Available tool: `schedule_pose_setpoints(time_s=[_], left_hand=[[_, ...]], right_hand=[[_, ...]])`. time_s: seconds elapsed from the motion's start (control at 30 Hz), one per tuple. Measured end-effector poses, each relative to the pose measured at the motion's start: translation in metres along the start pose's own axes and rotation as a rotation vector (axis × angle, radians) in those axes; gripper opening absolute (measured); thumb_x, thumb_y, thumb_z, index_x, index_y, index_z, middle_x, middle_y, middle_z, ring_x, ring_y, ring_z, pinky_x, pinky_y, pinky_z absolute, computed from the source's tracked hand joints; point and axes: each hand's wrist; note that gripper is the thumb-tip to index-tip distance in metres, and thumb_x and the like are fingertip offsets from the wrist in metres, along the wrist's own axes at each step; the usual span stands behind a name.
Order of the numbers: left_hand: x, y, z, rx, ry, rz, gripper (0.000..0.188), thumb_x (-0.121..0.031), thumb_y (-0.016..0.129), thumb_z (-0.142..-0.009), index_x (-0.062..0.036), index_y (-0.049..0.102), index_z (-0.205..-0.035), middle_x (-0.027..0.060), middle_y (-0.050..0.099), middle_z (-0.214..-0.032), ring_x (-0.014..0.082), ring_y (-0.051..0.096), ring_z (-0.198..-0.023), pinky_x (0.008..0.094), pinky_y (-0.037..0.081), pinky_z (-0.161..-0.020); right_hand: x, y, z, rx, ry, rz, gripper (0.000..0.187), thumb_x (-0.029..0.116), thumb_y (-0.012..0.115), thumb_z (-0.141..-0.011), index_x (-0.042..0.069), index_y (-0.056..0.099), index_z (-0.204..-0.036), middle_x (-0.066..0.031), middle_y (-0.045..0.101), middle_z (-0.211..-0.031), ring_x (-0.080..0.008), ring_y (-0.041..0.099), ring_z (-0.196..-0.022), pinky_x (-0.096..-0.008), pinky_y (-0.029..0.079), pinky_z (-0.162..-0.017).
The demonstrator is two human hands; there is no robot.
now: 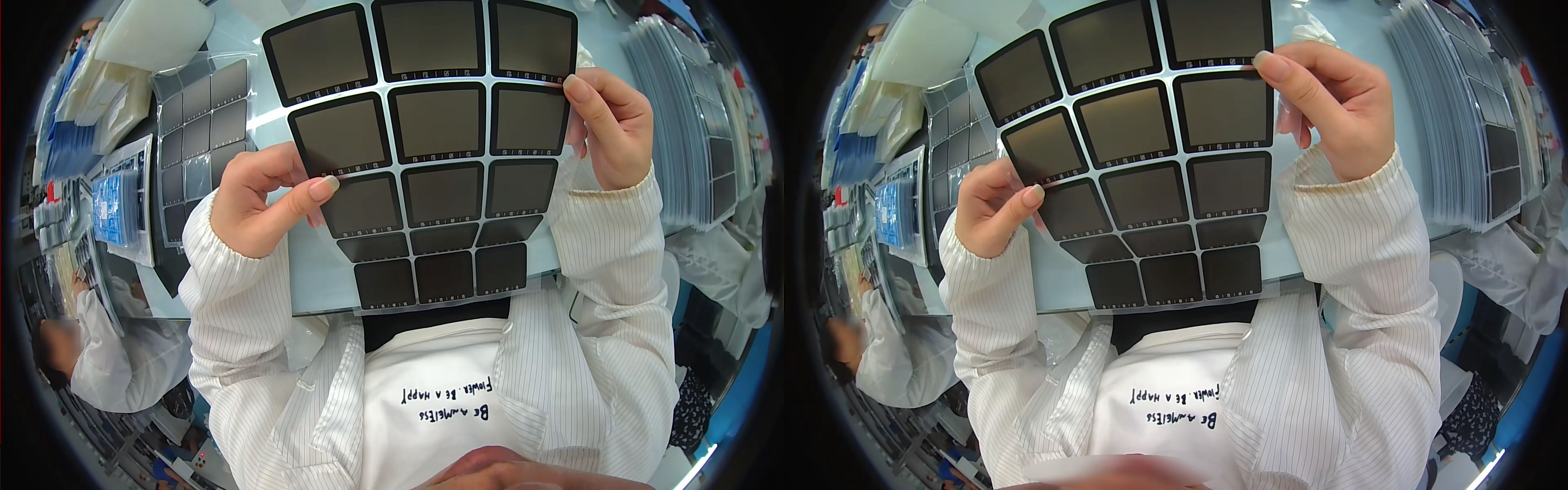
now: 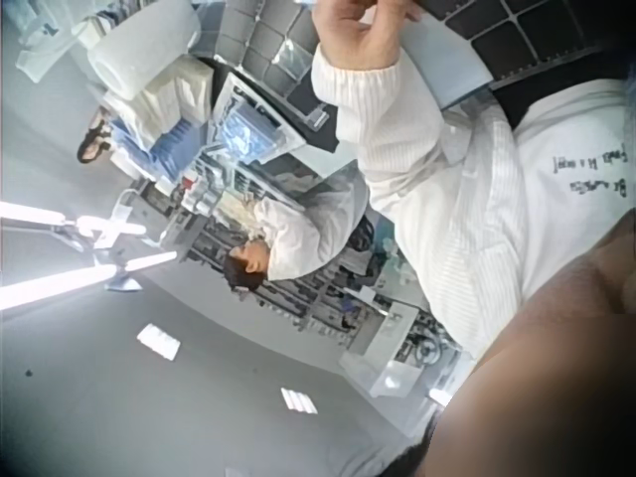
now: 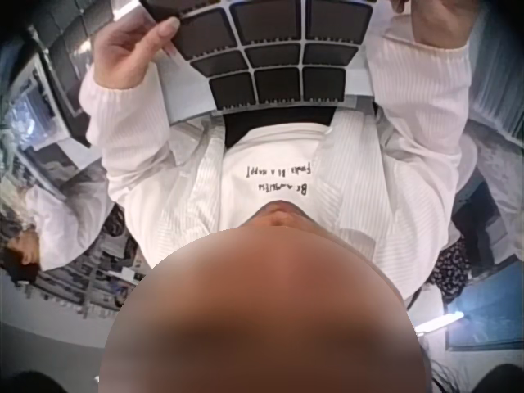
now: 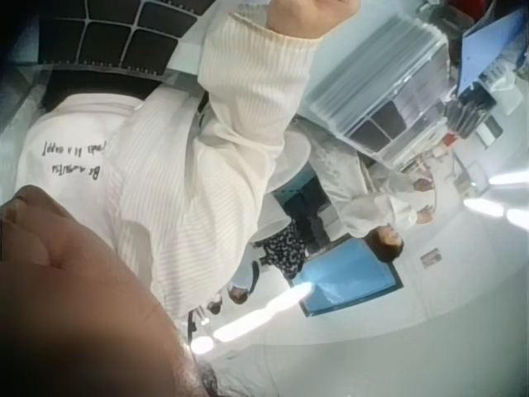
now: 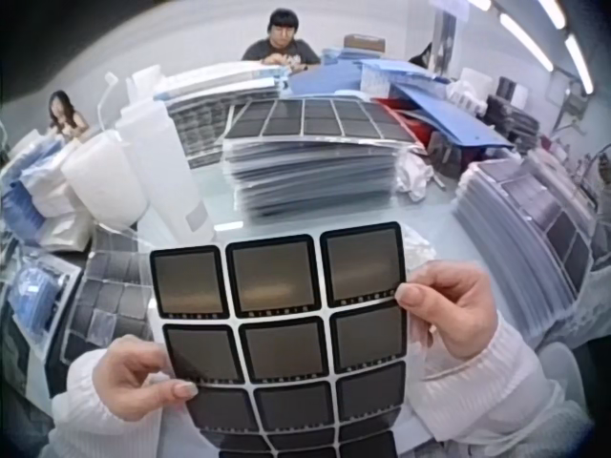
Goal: Clean and inspect a sheet of small electronic or optical components using a wipe and cleaning solution.
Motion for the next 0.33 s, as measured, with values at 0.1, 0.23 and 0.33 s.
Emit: schedule_pose_setpoints(time_s=[0.1,0.23,0.33], left_hand=[[0.0032,-0.0021,0.0006,0.01,0.027,-0.04,0.019,-0.016,0.062,-0.086,-0.0003,0.059,-0.076,0.0079,0.065,-0.069,0.0145,0.063,-0.058,0.0266,0.048,-0.058],[-0.0008,-0.0016,-0.0004,0.013,-0.004,-0.018,0.021,-0.018,0.063,-0.086,-0.0012,0.059,-0.074,0.0079,0.065,-0.069,0.0147,0.063,-0.058,0.0274,0.049,-0.058],[0.0011,-0.0013,0.0006,-0.004,0.002,-0.045,0.021,-0.019,0.063,-0.086,-0.0011,0.059,-0.075,0.0081,0.065,-0.068,0.0154,0.064,-0.058,0.0287,0.049,-0.059]], right_hand=[[-0.0014,-0.0015,-0.0001,0.01,-0.008,0.006,0.018,0.017,0.058,-0.091,0.001,0.065,-0.091,-0.0001,0.057,-0.065,-0.0042,0.045,-0.045,-0.0185,0.029,-0.039],[-0.0006,-0.0012,-0.0005,0.011,-0.014,0.001,0.018,0.018,0.058,-0.091,0.001,0.065,-0.09,0.0,0.057,-0.064,-0.004,0.045,-0.045,-0.0183,0.029,-0.04],[-0.0019,-0.0013,-0.0005,0.01,-0.012,0.008,0.018,0.018,0.058,-0.091,0.001,0.065,-0.091,0.0003,0.057,-0.064,-0.0042,0.045,-0.045,-0.0184,0.029,-0.04]])
Point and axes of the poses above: each hand's wrist, its own z-axis away from the middle knuckle, its own y-axis out of the palm, x = y × z
